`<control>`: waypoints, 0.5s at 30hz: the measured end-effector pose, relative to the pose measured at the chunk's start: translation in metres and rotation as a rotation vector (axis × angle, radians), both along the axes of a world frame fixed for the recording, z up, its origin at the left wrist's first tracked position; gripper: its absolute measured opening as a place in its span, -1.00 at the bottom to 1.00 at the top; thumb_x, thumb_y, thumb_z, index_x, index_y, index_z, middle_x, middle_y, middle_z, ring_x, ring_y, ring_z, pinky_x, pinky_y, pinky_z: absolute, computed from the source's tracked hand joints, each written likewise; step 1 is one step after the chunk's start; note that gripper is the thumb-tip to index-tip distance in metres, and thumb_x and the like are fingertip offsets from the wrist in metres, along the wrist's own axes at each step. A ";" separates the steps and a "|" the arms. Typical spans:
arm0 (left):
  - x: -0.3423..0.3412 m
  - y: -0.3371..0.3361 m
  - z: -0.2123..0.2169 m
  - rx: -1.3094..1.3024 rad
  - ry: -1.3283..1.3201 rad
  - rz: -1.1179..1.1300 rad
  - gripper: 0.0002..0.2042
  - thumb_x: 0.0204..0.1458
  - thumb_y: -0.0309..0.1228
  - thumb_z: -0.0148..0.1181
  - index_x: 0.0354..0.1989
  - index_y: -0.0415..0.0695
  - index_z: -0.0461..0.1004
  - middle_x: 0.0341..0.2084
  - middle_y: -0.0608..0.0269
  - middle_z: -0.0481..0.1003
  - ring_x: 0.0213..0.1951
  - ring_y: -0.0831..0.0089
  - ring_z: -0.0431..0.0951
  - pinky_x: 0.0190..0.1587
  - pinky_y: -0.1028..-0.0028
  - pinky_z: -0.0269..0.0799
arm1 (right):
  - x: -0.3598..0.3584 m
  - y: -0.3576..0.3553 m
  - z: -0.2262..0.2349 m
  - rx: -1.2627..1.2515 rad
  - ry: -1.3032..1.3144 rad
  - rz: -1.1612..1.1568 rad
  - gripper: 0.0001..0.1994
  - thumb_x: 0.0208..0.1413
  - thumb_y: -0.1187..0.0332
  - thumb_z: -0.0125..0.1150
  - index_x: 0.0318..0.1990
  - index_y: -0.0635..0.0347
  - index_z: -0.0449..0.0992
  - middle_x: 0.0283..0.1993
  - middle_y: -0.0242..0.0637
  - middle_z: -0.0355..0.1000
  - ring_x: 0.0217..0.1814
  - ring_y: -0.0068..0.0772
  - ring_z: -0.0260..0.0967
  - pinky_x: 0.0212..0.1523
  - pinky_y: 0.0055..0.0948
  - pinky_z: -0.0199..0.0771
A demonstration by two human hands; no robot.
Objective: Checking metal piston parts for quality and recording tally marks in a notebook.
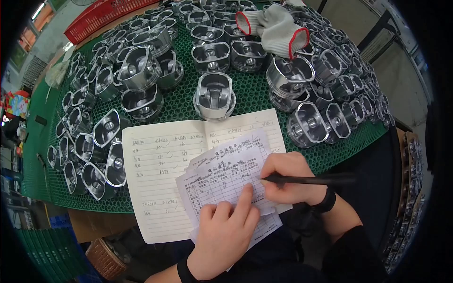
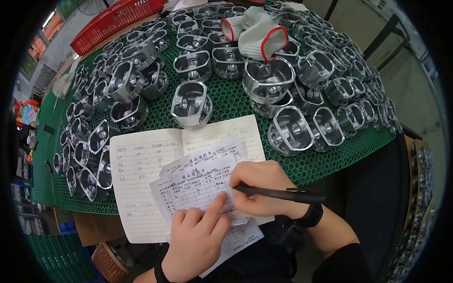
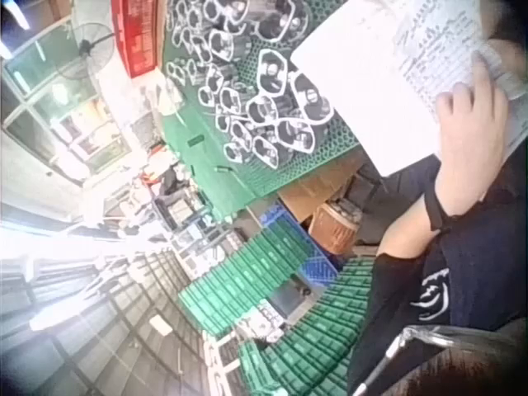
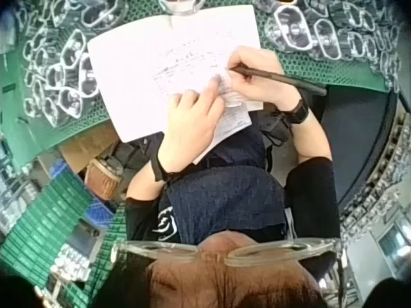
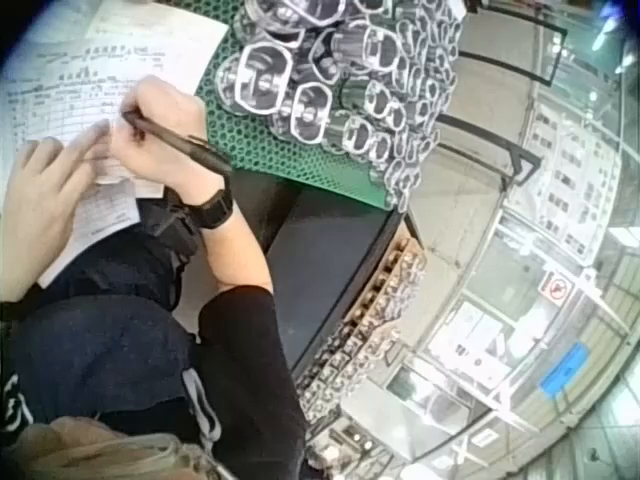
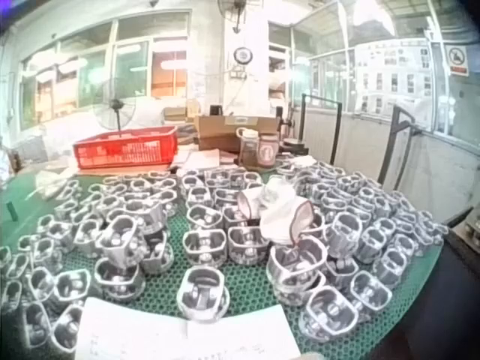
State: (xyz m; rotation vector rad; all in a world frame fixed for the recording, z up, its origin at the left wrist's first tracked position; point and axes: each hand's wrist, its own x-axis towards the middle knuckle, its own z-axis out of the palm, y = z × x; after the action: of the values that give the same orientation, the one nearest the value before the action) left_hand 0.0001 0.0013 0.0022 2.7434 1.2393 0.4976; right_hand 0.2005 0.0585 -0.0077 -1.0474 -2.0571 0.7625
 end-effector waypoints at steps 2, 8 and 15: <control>0.001 0.000 0.002 0.001 -0.024 -0.002 -0.89 -0.17 -0.37 0.10 -0.42 -0.04 0.41 0.04 0.24 0.41 -0.44 0.48 0.29 -0.33 0.41 0.16 | 0.001 -0.001 0.000 -0.031 0.013 -0.049 -0.85 -0.26 0.54 0.18 -0.46 0.17 0.39 -0.59 -0.31 0.36 -0.63 -0.31 0.38 -0.60 -0.45 0.36; 0.007 0.001 0.001 -0.022 -0.035 -0.005 -0.89 -0.17 -0.38 0.10 -0.42 -0.05 0.41 0.02 0.23 0.42 -0.45 0.47 0.28 -0.34 0.43 0.16 | -0.002 0.000 0.000 0.018 -0.015 -0.061 -0.85 -0.28 0.56 0.17 -0.47 0.18 0.39 -0.60 -0.32 0.35 -0.66 -0.36 0.34 -0.63 -0.47 0.32; 0.006 0.000 0.000 -0.028 0.000 -0.016 -0.89 -0.19 -0.38 0.10 -0.44 -0.05 0.41 0.02 0.24 0.42 -0.46 0.47 0.28 -0.35 0.43 0.16 | -0.003 0.001 0.000 0.000 0.003 -0.023 -0.87 -0.28 0.56 0.16 -0.49 0.17 0.38 -0.61 -0.32 0.34 -0.67 -0.34 0.32 -0.64 -0.46 0.31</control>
State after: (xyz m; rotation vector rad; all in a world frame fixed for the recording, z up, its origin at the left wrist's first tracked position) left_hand 0.0064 0.0011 0.0023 2.7277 1.2146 0.4742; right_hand 0.1979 0.0597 -0.0080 -1.0672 -2.0395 0.7520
